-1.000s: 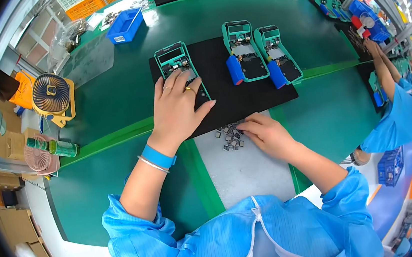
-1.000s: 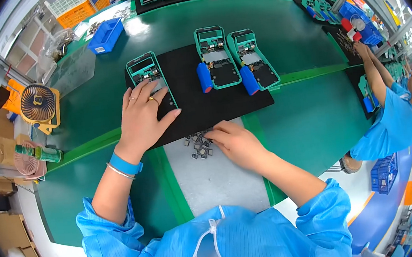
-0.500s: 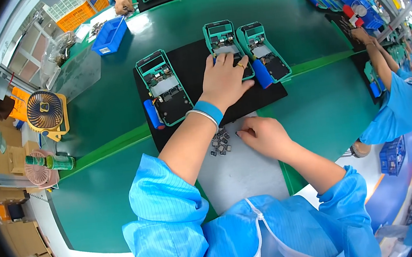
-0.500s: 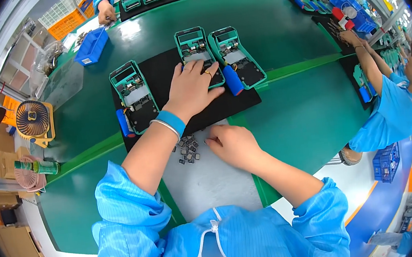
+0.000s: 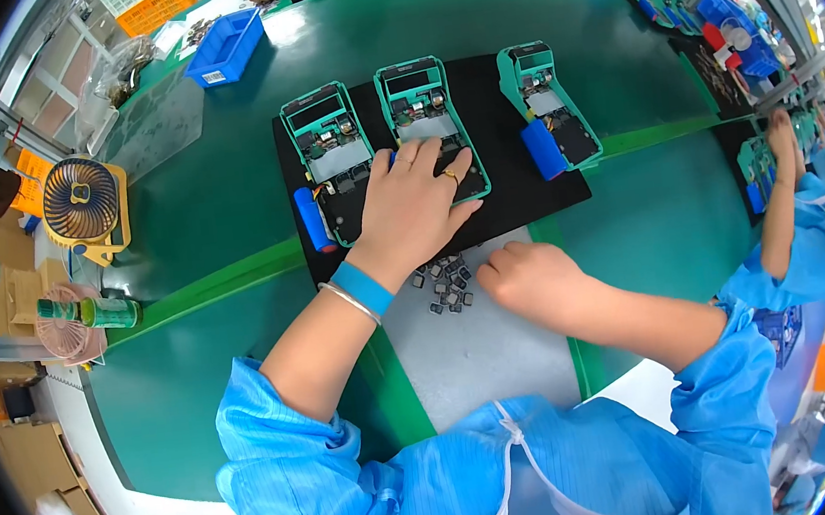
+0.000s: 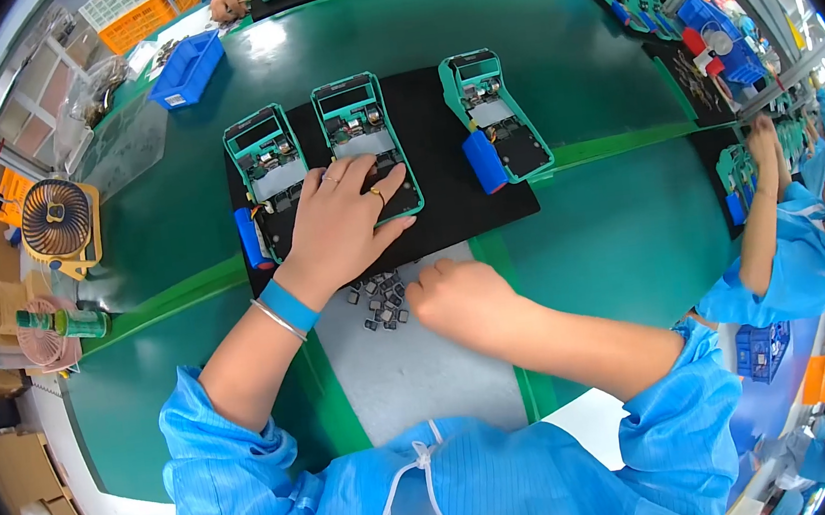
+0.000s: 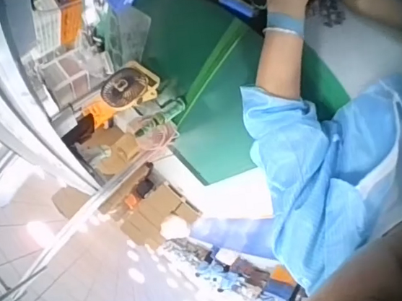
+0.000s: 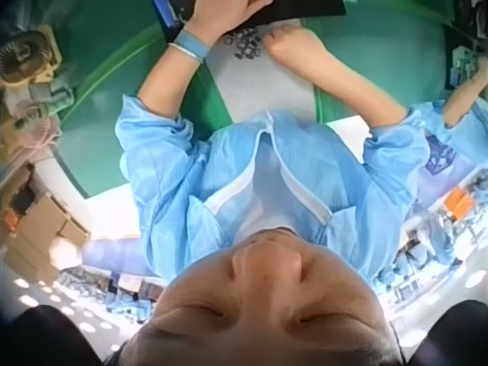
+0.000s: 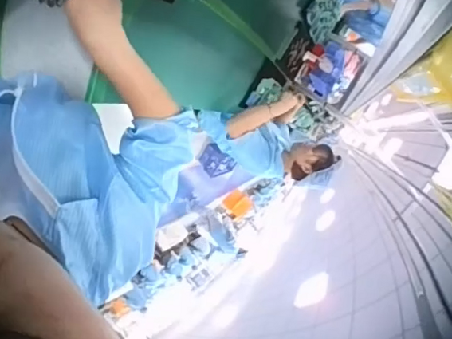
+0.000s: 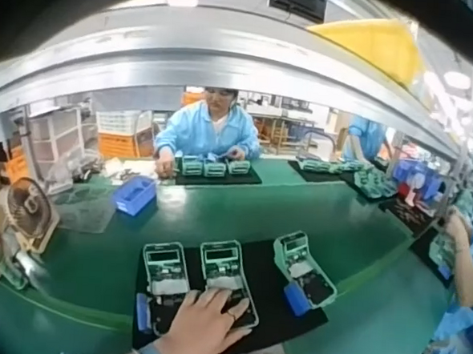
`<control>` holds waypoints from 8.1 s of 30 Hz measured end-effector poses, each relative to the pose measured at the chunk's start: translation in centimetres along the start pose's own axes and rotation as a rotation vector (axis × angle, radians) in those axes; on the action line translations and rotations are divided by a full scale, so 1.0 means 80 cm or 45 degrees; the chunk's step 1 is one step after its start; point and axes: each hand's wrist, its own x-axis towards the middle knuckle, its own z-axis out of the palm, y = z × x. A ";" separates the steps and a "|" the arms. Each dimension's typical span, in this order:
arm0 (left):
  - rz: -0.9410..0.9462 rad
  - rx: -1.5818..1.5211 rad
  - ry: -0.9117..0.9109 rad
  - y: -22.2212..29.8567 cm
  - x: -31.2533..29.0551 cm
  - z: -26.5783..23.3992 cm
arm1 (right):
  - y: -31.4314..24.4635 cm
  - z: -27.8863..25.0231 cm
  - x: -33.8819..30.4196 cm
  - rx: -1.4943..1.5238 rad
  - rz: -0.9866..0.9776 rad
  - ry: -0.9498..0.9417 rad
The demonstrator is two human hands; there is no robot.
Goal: The person assembles electronic handheld terminals by inserting components and batteries into their casings. They adjust a small desk fan, install a battery into a handheld device and place it on an overhead shelf, and continue assembling components into terminal casings.
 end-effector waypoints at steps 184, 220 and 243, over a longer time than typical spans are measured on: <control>-0.872 -0.859 -0.076 -0.093 -0.139 -0.124 | 0.127 0.035 -0.080 0.991 1.086 0.824; -0.114 -1.820 -0.946 0.029 -0.111 -0.054 | -0.057 0.000 -0.011 0.447 1.103 1.198; -0.338 -2.186 -1.071 -0.008 -0.185 -0.005 | -0.077 0.035 0.168 1.359 0.762 0.921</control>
